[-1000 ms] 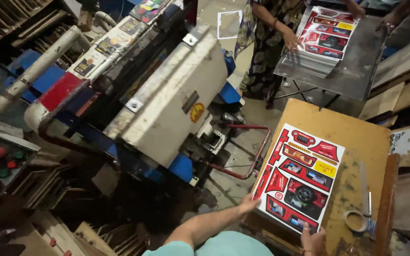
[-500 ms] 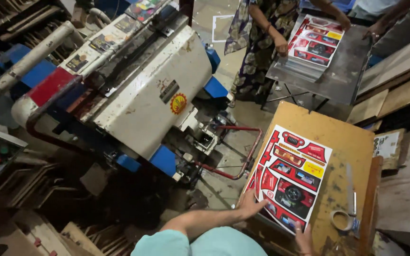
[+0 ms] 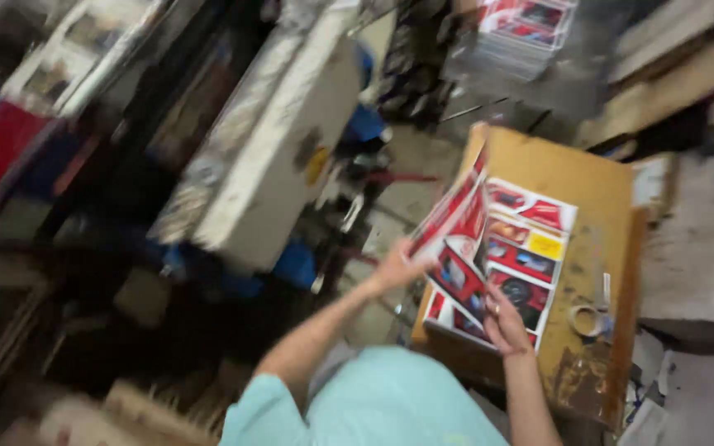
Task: Placing printed sheets onto a machine bed and stacking finished sheets.
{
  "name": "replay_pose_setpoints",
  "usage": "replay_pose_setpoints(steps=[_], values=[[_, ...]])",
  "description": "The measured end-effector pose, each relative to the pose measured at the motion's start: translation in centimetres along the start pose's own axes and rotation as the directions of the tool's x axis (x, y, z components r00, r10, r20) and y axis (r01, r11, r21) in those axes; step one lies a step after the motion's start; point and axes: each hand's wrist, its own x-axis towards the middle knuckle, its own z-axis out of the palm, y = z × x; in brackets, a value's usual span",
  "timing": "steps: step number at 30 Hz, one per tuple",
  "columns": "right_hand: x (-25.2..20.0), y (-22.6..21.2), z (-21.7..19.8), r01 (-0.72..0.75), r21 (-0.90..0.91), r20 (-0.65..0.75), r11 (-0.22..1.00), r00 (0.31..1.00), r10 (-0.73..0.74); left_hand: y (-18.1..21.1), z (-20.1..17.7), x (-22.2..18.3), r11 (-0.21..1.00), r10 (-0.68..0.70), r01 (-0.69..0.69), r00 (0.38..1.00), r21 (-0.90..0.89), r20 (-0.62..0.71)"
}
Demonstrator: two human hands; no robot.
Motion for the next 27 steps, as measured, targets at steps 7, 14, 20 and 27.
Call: replay_pose_setpoints(steps=[7, 14, 20, 27], values=[[10.0, 5.0, 31.7, -0.08, -0.34, -0.075, 0.937, 0.995, 0.058, -3.4, -24.2, -3.6, 0.945, -0.326, 0.28, 0.834, -0.167, -0.446], [25.5, 20.2, 31.9, -0.102, -0.813, -0.309, 0.573, 0.91, -0.277, -15.0, -37.4, -1.8, 0.719, -0.58, 0.683, 0.489, -0.127, -0.651], [30.4, 21.8, 31.3, -0.161, -0.876, -0.283, 0.455, 0.935, -0.213, -19.4, -40.8, 1.0, 0.566, -0.53, 0.825, 0.37, 0.006, -0.763], [27.4, 15.3, 36.3, 0.009, -0.915, -0.01, 0.404, 0.999, -0.045, -32.0, -45.4, -2.8, 0.673, -0.651, 0.611, 0.223, -0.416, -0.726]])
